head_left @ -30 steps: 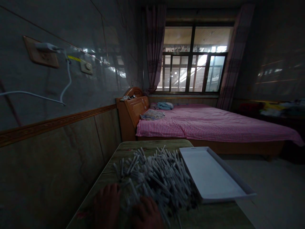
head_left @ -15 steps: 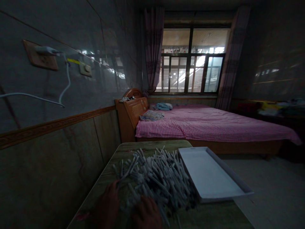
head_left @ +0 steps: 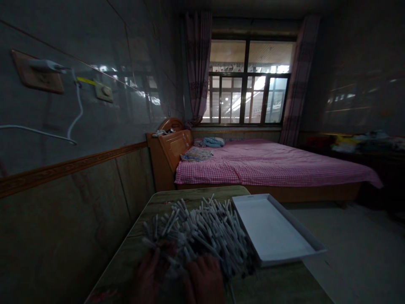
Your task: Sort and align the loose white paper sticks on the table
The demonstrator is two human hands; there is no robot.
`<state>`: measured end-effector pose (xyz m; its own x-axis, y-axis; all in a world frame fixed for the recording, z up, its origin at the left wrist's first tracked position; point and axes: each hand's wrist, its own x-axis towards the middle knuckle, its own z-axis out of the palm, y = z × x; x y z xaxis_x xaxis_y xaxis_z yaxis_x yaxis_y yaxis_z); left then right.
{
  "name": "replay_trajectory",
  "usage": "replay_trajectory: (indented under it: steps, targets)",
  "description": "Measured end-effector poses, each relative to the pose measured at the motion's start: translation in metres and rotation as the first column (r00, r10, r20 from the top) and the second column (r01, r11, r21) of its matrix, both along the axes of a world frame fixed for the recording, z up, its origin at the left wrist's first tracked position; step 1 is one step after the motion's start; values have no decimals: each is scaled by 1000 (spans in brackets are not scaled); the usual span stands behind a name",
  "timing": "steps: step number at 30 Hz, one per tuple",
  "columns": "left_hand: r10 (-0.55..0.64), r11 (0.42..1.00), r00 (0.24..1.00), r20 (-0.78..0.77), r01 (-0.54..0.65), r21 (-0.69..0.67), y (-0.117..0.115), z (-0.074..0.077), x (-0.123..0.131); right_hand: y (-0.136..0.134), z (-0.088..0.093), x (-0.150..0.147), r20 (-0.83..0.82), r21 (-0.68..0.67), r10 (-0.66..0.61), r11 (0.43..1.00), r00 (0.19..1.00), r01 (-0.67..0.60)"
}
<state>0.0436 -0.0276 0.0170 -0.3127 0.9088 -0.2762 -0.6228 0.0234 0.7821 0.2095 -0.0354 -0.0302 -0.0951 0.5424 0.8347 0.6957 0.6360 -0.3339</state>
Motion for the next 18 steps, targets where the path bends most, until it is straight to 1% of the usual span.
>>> replay_trajectory:
  steps: [1,3,6,8,9,11,12,16,18]
  targets:
    - [-21,1000,998,65,22,-14,-2,-1,6,1,3,3,-16,-4,-19,1000,1000,19]
    - [-59,998,990,125,59,-1,-5,-4,17,0,10,9,-20,-6,-47,999,999,47]
    - [-100,995,983,156,96,32,-8,-6,26,-2,19,19,79,-38,-26,999,997,29]
    - [-100,995,981,165,98,21,-9,-6,27,-4,21,24,157,-92,-6,996,988,21]
    - [-99,995,981,166,99,6,-10,-5,26,-4,21,25,167,-108,-16,994,986,34]
    - [-91,995,985,147,94,-13,-10,-5,26,-2,19,26,129,-96,-61,993,990,74]
    - [-85,996,988,128,86,-8,-10,-7,26,-1,18,26,118,-86,-60,994,991,70]
    - [-36,998,999,23,34,56,-9,-12,30,2,20,33,134,-84,36,996,990,-25]
    - [-28,998,1000,3,28,52,-10,-10,32,2,24,37,105,-71,43,997,994,-36]
